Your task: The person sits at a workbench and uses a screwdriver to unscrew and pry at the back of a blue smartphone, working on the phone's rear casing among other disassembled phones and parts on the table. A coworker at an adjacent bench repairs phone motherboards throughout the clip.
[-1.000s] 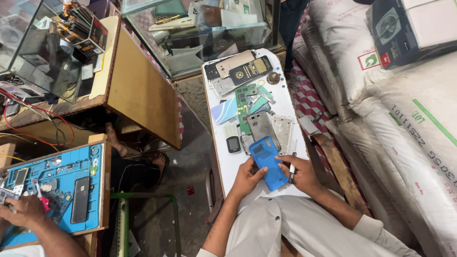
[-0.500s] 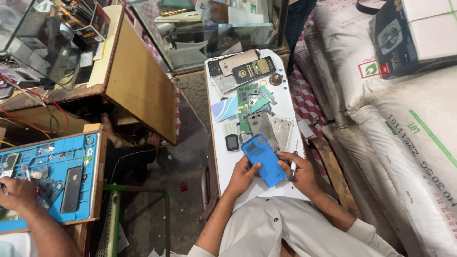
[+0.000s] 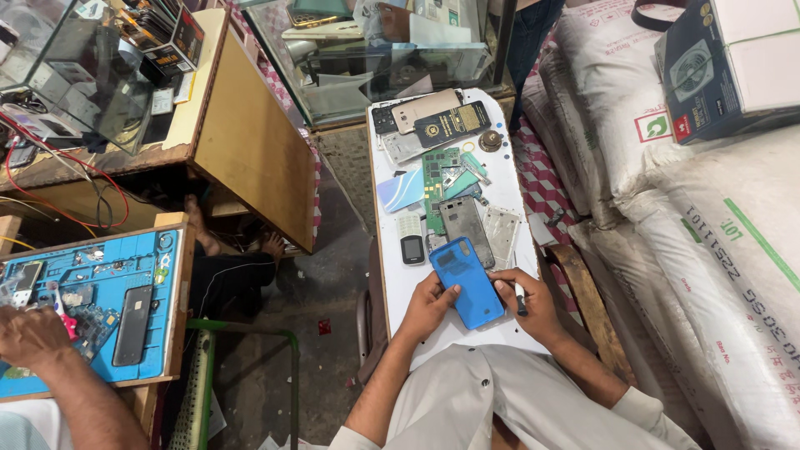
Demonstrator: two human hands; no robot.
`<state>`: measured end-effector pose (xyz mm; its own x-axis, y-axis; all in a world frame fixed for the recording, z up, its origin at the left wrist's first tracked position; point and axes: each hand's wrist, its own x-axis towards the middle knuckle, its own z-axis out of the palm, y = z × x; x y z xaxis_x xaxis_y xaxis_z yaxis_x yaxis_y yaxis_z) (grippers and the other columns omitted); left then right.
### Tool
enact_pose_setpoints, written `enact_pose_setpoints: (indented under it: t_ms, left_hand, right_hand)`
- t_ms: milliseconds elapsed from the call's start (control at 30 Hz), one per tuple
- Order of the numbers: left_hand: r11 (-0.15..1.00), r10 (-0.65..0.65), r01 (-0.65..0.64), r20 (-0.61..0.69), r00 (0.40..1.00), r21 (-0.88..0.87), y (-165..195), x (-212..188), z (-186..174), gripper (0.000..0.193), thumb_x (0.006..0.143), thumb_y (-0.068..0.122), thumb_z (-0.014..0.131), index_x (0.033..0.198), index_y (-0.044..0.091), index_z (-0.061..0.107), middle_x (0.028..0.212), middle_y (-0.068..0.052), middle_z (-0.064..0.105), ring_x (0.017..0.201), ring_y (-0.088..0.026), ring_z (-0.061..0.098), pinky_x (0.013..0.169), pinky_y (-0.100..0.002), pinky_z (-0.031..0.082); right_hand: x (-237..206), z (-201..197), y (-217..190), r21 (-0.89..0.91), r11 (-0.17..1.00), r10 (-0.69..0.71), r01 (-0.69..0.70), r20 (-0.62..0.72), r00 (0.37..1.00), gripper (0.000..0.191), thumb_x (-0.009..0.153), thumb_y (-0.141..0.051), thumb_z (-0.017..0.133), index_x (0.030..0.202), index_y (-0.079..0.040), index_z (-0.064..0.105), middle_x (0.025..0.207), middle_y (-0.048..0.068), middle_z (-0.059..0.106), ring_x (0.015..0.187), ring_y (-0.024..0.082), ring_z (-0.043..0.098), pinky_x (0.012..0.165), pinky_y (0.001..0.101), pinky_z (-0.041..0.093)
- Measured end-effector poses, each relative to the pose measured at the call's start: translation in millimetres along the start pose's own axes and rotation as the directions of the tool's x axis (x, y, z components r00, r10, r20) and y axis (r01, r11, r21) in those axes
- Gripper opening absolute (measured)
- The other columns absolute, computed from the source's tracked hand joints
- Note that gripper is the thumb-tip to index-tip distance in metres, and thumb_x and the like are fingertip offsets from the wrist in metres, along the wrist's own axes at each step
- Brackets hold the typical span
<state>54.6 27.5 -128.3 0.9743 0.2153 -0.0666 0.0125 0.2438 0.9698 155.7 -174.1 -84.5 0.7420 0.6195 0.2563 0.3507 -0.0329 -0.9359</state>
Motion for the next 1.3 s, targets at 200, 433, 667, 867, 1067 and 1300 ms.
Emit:
enact_pose_setpoints:
  t_ms: [200,433,667,867,1067,1300]
  left_hand:
    - [1.0,-0.009,0.009,0.003,1.0,0.003,-4,2,0,0.031,0.102,0.009,0.06,0.132,0.001,0.058,0.107,-0.006,0.071,0.093,-0.011,0.067,0.084,-0.029,0.057]
    - [1.0,-0.029,0.029,0.001,1.0,-0.009,-1,1,0,0.031,0.101,0.01,0.061,0.131,0.002,0.058,0.11,-0.005,0.071,0.097,-0.009,0.066,0.088,-0.028,0.056]
    - [1.0,-0.016,0.016,0.004,1.0,0.001,3,1,0,0.032,0.103,0.01,0.061,0.132,0.0,0.059,0.111,-0.007,0.071,0.098,-0.011,0.066,0.088,-0.028,0.055]
    - [0.999,-0.011,0.011,-0.001,1.0,-0.044,1,1,2,0.032,0.102,0.01,0.06,0.133,0.0,0.057,0.115,-0.007,0.07,0.102,-0.013,0.066,0.091,-0.03,0.055]
    - [0.981,0.051,-0.067,-0.09,0.995,-0.182,-3,0,1,0.037,0.104,0.015,0.056,0.139,0.002,0.048,0.118,-0.007,0.067,0.103,-0.015,0.067,0.089,-0.033,0.058]
    - [0.996,0.093,-0.09,-0.268,0.959,0.025,-10,-12,3,0.034,0.108,0.017,0.057,0.137,0.001,0.049,0.102,-0.006,0.066,0.081,-0.01,0.061,0.073,-0.028,0.053]
  right_hand:
    - [0,0,0,0.004,1.0,0.005,-0.005,0.005,1.0,0.023,0.102,-0.016,0.062,0.116,0.001,0.071,0.096,0.008,0.076,0.088,0.01,0.068,0.078,0.0249,0.055]
    - [1,1,0,-0.015,1.0,0.014,-0.014,0.006,1.0,0.025,0.101,-0.018,0.063,0.115,0.0,0.071,0.095,0.008,0.076,0.087,0.01,0.069,0.077,0.0251,0.056]
    - [2,2,-3,-0.029,1.0,-0.01,0.01,0.011,1.0,0.025,0.1,-0.017,0.064,0.116,0.0,0.071,0.097,0.008,0.077,0.09,0.011,0.07,0.079,0.0257,0.056]
    - [2,2,-9,-0.02,0.999,-0.027,0.027,0.01,1.0,0.027,0.101,-0.018,0.064,0.119,0.001,0.069,0.1,0.009,0.076,0.092,0.011,0.07,0.081,0.0263,0.056]
    - [-8,2,-4,0.296,0.949,-0.072,0.107,-0.127,0.989,0.052,0.111,-0.043,0.04,0.136,0.001,0.05,0.101,0.013,0.071,0.08,0.015,0.063,0.072,0.0293,0.054]
    - [-23,-2,-6,0.07,0.973,-0.217,0.218,-0.018,0.976,0.064,0.111,-0.051,0.034,0.123,0.002,0.068,0.08,0.01,0.059,0.07,0.016,0.056,0.066,0.0308,0.046]
